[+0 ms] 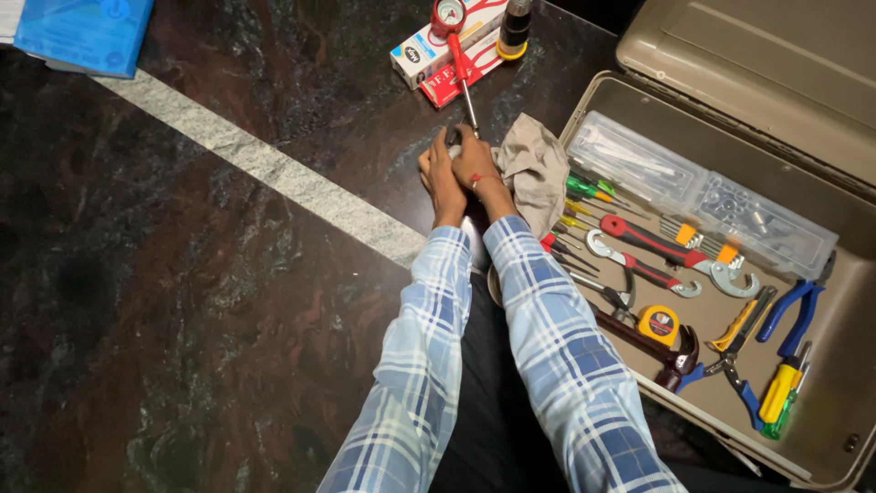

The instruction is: The person sits on the floor and wipes various tools and boxes with a cloth. They clean a utility knife, a pipe wrench, and several small boxes, then place them into a toolbox.

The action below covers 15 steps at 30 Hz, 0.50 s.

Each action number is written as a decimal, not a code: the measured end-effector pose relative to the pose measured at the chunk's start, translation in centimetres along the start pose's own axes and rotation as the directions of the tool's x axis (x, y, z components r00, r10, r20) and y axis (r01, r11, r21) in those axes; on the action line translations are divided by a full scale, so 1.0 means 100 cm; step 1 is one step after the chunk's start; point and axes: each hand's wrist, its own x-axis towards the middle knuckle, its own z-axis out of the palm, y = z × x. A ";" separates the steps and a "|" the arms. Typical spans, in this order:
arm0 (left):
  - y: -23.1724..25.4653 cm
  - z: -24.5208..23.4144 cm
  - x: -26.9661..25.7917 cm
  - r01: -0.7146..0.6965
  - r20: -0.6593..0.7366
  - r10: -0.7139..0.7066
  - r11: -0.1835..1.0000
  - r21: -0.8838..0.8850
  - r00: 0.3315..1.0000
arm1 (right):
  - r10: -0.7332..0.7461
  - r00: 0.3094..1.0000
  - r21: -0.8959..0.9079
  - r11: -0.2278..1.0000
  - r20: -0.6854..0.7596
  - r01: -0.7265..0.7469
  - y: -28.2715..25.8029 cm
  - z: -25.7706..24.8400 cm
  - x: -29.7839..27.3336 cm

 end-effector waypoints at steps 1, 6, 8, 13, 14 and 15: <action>0.000 0.000 0.000 -0.011 -0.009 0.011 1.000 -0.001 1.000 | -0.028 1.000 -0.019 0.999 -0.008 0.028 0.001 0.001 0.001; -0.001 0.000 -0.001 -0.038 -0.025 0.038 0.999 -0.004 0.999 | -0.014 0.998 -0.037 0.999 0.065 0.017 -0.003 -0.003 -0.002; -0.003 0.000 -0.001 -0.057 -0.050 0.057 0.998 0.001 0.997 | -0.011 0.996 -0.035 0.999 0.085 0.014 -0.009 -0.007 -0.004; -0.003 0.000 0.003 0.031 -0.087 -0.037 0.997 -0.073 0.996 | 0.011 0.994 -0.027 1.000 0.105 -0.008 -0.018 -0.012 -0.008; -0.003 -0.001 0.004 0.001 -0.099 0.000 1.000 0.008 0.995 | 0.012 0.995 -0.029 1.000 0.104 -0.009 -0.018 -0.012 -0.009; -0.002 -0.001 0.004 -0.029 -0.109 0.039 0.995 0.091 0.993 | 0.023 0.993 -0.026 0.999 0.117 -0.020 -0.019 -0.013 -0.010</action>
